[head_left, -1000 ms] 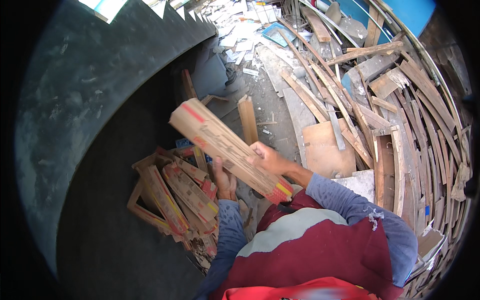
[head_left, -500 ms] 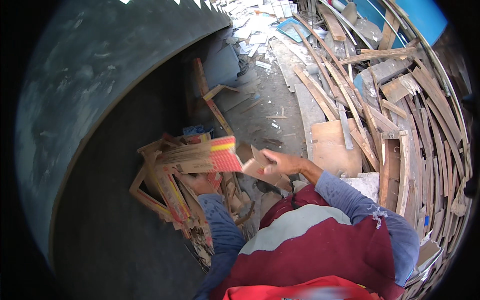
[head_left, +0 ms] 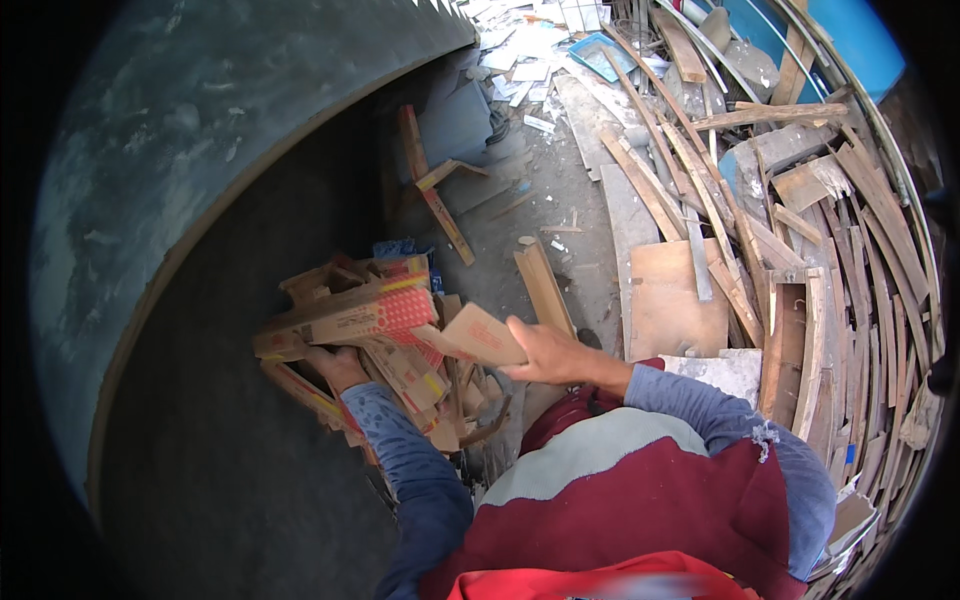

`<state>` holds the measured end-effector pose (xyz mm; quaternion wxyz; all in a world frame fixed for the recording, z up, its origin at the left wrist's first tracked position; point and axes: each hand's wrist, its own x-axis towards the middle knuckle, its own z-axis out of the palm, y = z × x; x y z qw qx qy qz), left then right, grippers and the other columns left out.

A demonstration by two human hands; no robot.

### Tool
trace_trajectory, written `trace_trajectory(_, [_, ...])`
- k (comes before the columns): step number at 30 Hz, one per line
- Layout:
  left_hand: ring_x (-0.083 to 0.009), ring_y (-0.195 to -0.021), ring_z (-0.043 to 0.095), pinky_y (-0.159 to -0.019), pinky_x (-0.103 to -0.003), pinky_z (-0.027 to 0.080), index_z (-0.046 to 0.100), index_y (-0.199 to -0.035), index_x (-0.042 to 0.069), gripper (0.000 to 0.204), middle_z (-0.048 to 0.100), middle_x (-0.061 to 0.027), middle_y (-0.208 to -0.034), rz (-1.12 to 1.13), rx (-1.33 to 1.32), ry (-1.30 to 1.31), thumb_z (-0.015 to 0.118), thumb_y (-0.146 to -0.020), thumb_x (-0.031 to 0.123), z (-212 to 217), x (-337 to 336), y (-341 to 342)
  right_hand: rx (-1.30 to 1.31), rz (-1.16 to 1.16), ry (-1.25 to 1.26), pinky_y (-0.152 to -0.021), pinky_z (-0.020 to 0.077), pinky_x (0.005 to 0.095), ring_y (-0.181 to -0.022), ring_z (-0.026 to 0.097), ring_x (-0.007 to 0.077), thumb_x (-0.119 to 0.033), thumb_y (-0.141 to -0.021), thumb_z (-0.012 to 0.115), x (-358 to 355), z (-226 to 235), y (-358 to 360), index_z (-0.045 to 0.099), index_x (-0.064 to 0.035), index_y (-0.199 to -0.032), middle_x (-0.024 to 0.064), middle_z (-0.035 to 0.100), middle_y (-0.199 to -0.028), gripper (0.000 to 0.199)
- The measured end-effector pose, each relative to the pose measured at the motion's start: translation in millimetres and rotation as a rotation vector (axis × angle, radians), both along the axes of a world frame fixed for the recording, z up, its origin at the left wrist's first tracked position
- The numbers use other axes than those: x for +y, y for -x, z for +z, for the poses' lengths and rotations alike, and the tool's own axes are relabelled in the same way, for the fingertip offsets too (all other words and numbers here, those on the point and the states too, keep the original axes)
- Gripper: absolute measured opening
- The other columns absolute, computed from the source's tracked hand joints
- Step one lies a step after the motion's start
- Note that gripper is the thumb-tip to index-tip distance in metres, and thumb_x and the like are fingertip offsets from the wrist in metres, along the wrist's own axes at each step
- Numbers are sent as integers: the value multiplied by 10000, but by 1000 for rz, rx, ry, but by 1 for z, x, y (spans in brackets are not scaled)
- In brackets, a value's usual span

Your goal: The person gathers and stacks metal rods and then collects and stacks cardboard pieces in a cluttered indoor area. The person handles the items by hand, moving them from scattered positions into organized piles.

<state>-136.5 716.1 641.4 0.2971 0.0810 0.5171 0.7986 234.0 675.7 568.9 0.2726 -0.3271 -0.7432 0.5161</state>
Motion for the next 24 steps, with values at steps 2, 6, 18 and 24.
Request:
trace_trajectory(2, [-335, -1449, 440, -1187, -542, 415, 315, -1613, 131, 772, 405, -170, -1597, 1, 138, 17, 498, -1037, 610, 0, -8, 6, 120, 56, 138, -901, 541, 472, -1032, 694, 429, -343, -877, 806, 5, -12, 4, 449, 27, -1264, 299, 697, -1029, 643])
trace_trajectory(6, [-306, -1375, 467, -1166, -390, 387, 347, -1593, 77, 766, 429, -132, -1568, 52, -27, -143, 682, -995, 419, -16, -17, 30, 202, 166, 308, -1021, 498, 384, -1114, 675, 302, -363, -890, 801, 10, -34, 4, 495, 47, -1412, 241, 719, -1158, 731])
trace_trajectory(18, [-371, -1318, 560, -1131, -531, 490, 464, -1463, -51, 626, 534, -259, -1438, 250, 440, 134, 585, -1048, 401, 51, -82, 160, -90, 447, 216, -907, 538, 431, -1026, 724, 351, -364, -948, 702, 28, -2, -40, 686, 0, -1241, 225, 754, -1084, 468])
trace_trajectory(24, [-297, -1244, 600, -1089, -453, 502, 525, -1388, -35, 549, 605, -151, -1346, 101, 667, 276, 690, -993, 309, 54, -101, 131, 32, 363, 235, -869, 550, 409, -1019, 728, 322, -396, -944, 725, 52, 6, -54, 679, 35, -1239, 212, 754, -1127, 524])
